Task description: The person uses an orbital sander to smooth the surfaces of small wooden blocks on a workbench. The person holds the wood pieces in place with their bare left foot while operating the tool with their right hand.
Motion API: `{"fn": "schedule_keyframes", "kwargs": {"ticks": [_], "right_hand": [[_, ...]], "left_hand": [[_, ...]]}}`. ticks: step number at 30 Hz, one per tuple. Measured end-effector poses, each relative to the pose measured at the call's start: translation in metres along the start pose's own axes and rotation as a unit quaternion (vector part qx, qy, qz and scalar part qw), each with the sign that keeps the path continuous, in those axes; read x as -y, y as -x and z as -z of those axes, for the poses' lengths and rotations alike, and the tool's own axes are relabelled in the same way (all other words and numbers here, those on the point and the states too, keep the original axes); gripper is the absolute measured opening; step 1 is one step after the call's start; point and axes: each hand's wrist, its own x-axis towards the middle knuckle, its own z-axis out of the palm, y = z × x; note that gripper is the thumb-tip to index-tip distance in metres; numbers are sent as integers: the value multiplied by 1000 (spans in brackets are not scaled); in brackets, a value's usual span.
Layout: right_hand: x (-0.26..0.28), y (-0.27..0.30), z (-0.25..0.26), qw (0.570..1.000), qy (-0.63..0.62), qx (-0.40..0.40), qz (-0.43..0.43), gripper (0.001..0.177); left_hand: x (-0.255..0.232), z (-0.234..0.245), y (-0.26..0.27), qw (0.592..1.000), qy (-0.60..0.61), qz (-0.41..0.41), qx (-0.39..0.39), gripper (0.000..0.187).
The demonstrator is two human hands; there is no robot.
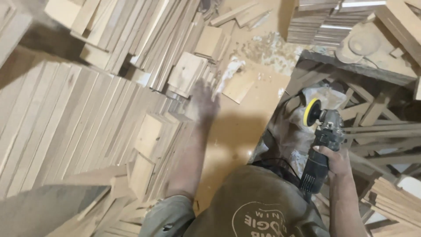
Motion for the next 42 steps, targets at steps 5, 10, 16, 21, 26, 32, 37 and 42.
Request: {"fn": "schedule_keyframes", "kwargs": {"ticks": [5, 10, 16, 21, 26, 32, 37, 42], "right_hand": [[0, 15, -9, 994, 32, -77, -72, 24], [-7, 21, -22, 989, 17, -141, -38, 44], [-9, 10, -23, 988, 80, -89, -94, 48], [-10, -22, -24, 951, 279, -25, -135, 61], [14, -16, -67, 805, 574, 43, -145, 79], [11, -1, -99, 714, 677, 102, -147, 79], [49, 10, -164, 663, 720, 144, -146, 66], [63, -15, -215, 645, 736, 169, -120, 70]], "left_hand": [[-53, -89, 45, 956, 147, 98, 235, 122], [-67, -92, 25, 913, 96, 154, 367, 135], [-96, 14, 57, 901, 157, 162, 370, 114], [-86, 43, 161, 867, 202, 112, 442, 117], [-78, 43, 172, 887, 177, 94, 415, 130], [-79, 42, 172, 887, 109, 75, 443, 131], [-80, 44, 167, 877, 74, 51, 473, 132], [-79, 44, 160, 854, 93, 60, 509, 128]]}}
